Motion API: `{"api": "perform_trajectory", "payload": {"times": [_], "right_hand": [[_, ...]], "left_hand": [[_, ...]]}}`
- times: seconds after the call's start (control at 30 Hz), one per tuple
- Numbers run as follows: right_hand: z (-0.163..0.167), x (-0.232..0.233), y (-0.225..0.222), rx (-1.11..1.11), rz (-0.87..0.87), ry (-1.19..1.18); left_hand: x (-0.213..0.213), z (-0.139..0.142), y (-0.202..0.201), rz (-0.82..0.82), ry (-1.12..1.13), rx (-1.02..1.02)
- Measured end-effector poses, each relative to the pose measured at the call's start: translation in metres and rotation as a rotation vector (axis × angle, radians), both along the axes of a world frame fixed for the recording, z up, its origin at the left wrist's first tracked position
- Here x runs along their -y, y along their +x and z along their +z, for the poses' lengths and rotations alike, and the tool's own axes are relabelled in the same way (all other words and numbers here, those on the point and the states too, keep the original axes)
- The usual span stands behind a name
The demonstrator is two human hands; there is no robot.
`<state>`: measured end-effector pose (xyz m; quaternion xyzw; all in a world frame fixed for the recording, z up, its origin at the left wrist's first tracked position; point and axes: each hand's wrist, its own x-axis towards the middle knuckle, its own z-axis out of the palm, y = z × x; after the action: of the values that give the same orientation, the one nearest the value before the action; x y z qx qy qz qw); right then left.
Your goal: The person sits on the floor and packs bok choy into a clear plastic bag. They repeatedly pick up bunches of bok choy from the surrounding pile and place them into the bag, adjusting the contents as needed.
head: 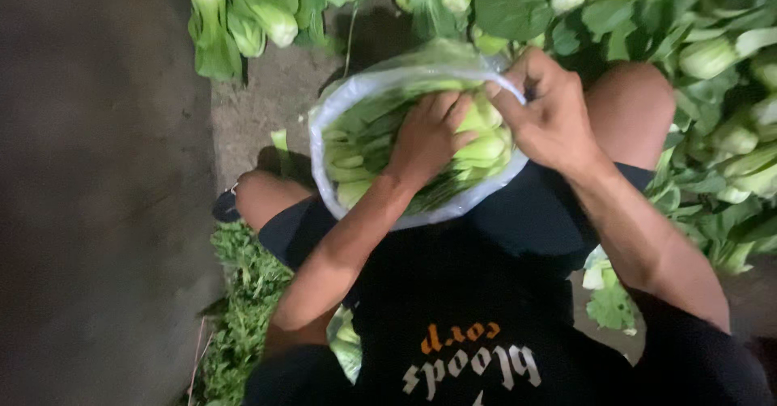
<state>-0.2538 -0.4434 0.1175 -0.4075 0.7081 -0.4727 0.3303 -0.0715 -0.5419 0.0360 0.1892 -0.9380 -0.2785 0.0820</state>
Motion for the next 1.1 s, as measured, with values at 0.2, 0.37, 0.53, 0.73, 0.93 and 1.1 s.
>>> {"api": "perform_trajectory", "payload": {"times": [0.2,0.37,0.53,0.73,0.93,1.1], "right_hand": [[0.016,0.006,-0.003,-0.141,0.136,0.033],[0.029,0.009,-0.002,-0.065,0.066,0.063],[0.025,0.004,0.009,-0.081,0.059,0.025],[0.024,-0.058,0.054,0.184,-0.25,-0.195],[-0.032,-0.1,0.126,0.675,-0.532,0.202],[-0.04,-0.103,0.1,0.313,-0.186,0.173]], "left_hand": [[-0.005,0.017,-0.004,0.018,-0.135,0.205],[-0.031,0.019,-0.017,0.188,-0.159,0.053],[-0.038,-0.024,-0.036,0.263,-0.193,0.071],[-0.063,-0.036,-0.012,0.231,-0.234,-0.033],[-0.055,-0.027,-0.022,0.183,-0.192,0.021],[-0.034,-0.01,-0.015,0.163,-0.171,-0.046]]}}
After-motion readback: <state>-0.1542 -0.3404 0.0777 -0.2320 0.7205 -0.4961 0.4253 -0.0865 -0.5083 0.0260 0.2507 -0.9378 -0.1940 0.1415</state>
